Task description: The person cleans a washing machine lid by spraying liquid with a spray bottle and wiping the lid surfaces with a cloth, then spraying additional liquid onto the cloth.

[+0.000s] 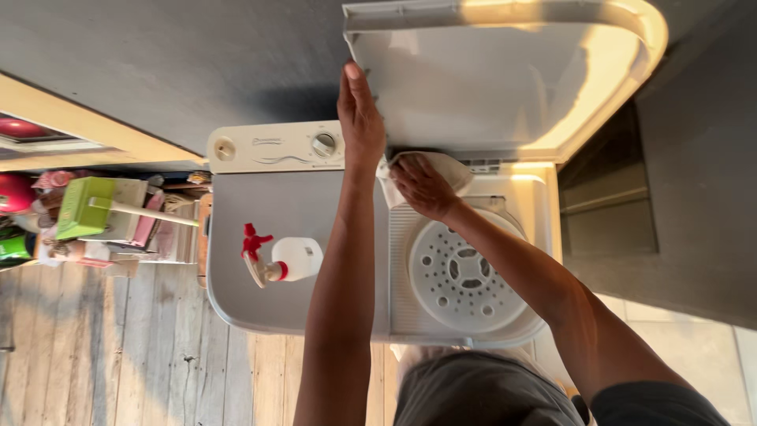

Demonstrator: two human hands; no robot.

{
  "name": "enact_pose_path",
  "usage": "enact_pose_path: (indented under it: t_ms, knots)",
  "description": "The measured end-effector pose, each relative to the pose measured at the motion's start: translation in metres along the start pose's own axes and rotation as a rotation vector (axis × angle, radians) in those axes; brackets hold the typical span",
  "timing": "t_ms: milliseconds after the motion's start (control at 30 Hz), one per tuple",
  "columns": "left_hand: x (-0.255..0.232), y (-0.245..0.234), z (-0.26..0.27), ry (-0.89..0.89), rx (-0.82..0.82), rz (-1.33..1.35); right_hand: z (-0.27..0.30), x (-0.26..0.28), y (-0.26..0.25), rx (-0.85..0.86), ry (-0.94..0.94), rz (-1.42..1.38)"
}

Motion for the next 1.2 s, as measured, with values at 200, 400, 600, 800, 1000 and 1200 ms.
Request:
enact_pose_path:
  t_ms: [200, 400, 600, 800, 1000, 1200]
  knots:
    - [-0.004, 0.005, 0.0, 0.072, 0.044, 0.016, 0.077, -0.071, -0.02, 0.171, 0.107, -0.143]
    - [-0.013, 0.009, 0.002, 0.038, -0.019, -0.038, 0.117, -0.091, -0.045, 0.318, 0.074, 0.047]
    - [-0.012, 0.009, 0.004, 0.095, 0.008, 0.008, 0.018, -0.021, -0.014, -0.088, 0.124, -0.351]
    - [0.02, -0.002, 0.013, 0.018, 0.023, 0.006, 0.052, -0.041, -0.023, 0.074, 0.133, -0.206]
    - [0.065, -0.015, 0.053, -0.03, 0.029, -0.091, 0.133, -0.099, -0.079, 0.117, 0.177, -0.06]
    - [0.101, -0.024, 0.098, -0.023, 0.069, -0.244, 0.037, -0.019, -0.001, -0.093, 0.164, -0.272]
Point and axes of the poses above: each hand's wrist, its own z-axis away from the middle knuckle, its own y-axis out of the palm, x = y × z, the point moved 3 cm from there along -z, towards the middle knuckle, and after that the axes turned 3 degrees about -y, right-handed, at the moved point
